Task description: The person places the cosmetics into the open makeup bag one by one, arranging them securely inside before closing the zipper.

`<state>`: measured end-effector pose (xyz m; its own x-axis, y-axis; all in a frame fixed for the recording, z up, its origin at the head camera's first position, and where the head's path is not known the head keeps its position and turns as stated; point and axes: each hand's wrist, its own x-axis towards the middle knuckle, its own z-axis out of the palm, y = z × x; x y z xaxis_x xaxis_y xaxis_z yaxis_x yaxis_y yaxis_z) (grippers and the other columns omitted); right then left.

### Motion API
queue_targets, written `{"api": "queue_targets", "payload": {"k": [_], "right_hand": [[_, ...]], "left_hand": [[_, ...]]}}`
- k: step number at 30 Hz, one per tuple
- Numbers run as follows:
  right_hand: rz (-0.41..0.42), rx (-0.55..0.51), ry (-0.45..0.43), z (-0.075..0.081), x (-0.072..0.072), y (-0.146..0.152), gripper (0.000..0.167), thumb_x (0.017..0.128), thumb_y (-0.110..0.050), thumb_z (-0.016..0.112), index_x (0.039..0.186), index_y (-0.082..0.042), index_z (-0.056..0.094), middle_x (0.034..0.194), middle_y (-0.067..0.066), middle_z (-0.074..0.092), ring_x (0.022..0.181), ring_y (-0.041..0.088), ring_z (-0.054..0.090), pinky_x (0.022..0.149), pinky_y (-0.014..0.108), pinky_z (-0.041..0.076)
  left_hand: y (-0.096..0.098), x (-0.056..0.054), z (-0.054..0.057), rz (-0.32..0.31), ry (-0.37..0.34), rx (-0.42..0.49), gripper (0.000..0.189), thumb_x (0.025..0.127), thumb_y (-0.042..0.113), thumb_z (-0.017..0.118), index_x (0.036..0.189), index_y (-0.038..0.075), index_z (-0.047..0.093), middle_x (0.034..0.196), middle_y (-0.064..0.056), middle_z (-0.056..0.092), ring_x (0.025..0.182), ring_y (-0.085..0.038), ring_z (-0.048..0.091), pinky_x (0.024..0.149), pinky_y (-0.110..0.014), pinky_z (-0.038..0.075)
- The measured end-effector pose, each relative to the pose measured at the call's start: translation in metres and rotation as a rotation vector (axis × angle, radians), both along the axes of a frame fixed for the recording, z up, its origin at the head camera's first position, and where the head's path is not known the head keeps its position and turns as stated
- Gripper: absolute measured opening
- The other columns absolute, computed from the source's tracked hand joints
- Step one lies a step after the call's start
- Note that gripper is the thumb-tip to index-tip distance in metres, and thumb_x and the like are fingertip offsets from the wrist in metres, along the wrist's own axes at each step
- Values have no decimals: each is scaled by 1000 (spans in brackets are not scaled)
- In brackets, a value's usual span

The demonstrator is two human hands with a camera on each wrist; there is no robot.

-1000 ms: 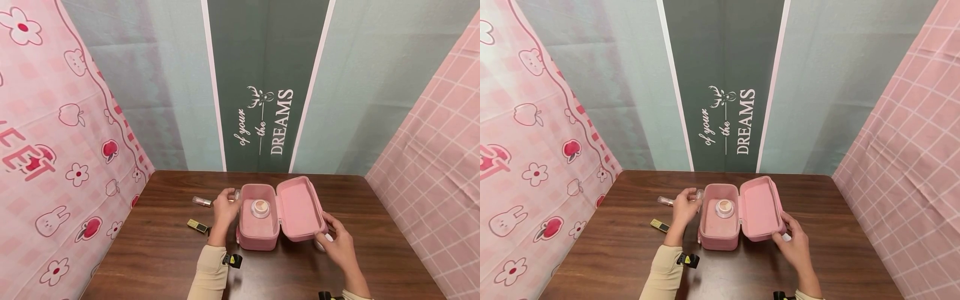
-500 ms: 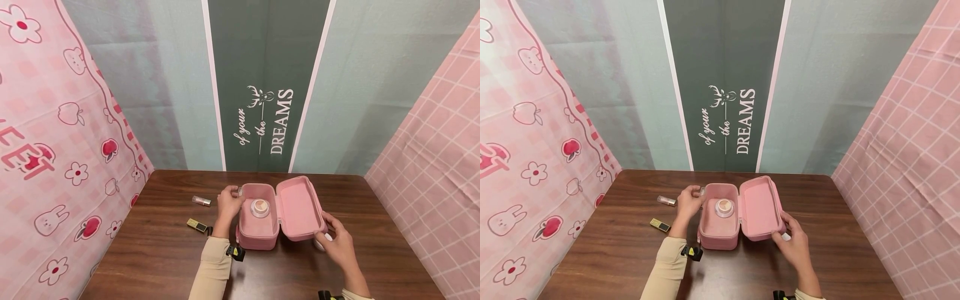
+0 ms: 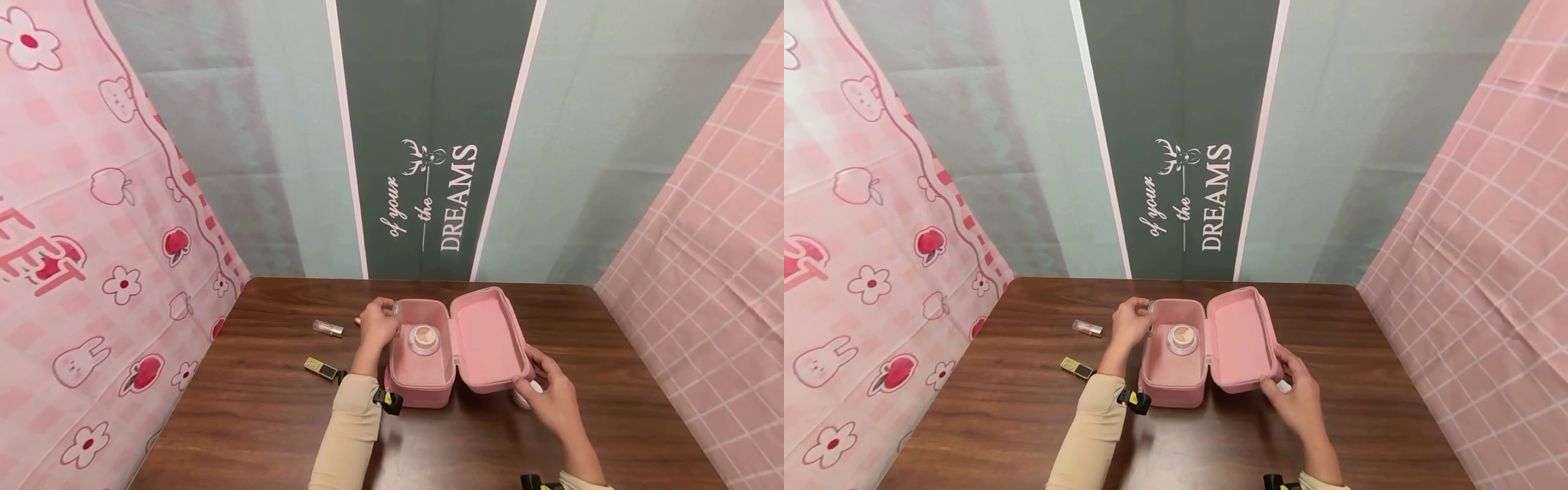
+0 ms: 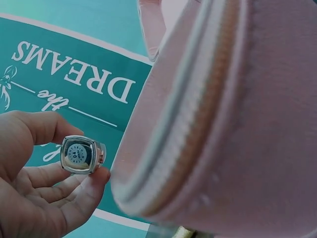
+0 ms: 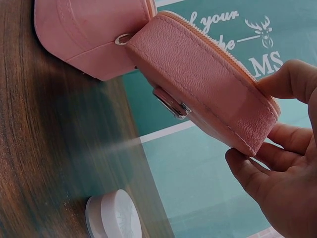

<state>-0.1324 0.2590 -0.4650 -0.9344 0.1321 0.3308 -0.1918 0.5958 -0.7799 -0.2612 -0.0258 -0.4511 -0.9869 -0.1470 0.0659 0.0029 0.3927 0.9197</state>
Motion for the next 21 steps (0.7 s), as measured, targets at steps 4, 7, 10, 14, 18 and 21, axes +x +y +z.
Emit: {"api": "queue_targets", "payload": {"k": [4, 7, 10, 14, 18, 21], "right_hand": [[5, 1, 5, 0, 0, 0, 53, 78, 1, 69, 125, 10, 48, 122, 26, 52, 105, 37, 53, 81, 4, 35], [7, -2, 14, 0, 0, 0, 53, 77, 2, 70, 125, 10, 48, 121, 26, 52, 105, 37, 53, 81, 4, 35], [7, -1, 16, 0, 0, 0, 53, 77, 3, 70, 125, 10, 48, 121, 26, 52, 105, 37, 54, 81, 4, 35], [8, 6, 13, -1, 0, -1, 54, 77, 2, 70, 125, 9, 48, 121, 26, 52, 105, 38, 54, 81, 4, 35], [2, -3, 8, -2, 0, -1, 54, 77, 2, 70, 125, 9, 48, 122, 26, 51, 106, 30, 54, 80, 4, 35], [0, -11, 5, -3, -1, -1, 53, 77, 1, 69, 125, 9, 49, 122, 26, 51, 105, 31, 54, 80, 4, 35]], "left_hand": [[5, -4, 0, -15, -23, 29, 32, 76, 4, 67, 106, -5, 61, 82, -14, 64, 60, -18, 63, 47, -26, 50], [7, -7, -2, -20, -20, 13, 31, 76, 4, 67, 106, -5, 61, 84, -14, 65, 62, -19, 63, 48, -26, 51], [7, -10, -4, -12, -17, -20, 31, 76, 6, 68, 105, -4, 62, 84, -13, 66, 65, -19, 64, 52, -27, 51], [7, -14, -5, 3, -15, -54, 32, 74, 6, 68, 104, -3, 62, 83, -12, 68, 68, -20, 65, 58, -29, 52], [8, -16, -5, 20, -13, -87, 32, 73, 6, 70, 103, -2, 63, 82, -10, 68, 72, -20, 64, 61, -31, 52], [8, -16, -3, 36, -2, -108, 34, 73, 7, 72, 104, -2, 63, 81, -11, 67, 76, -23, 63, 66, -35, 51]]}}
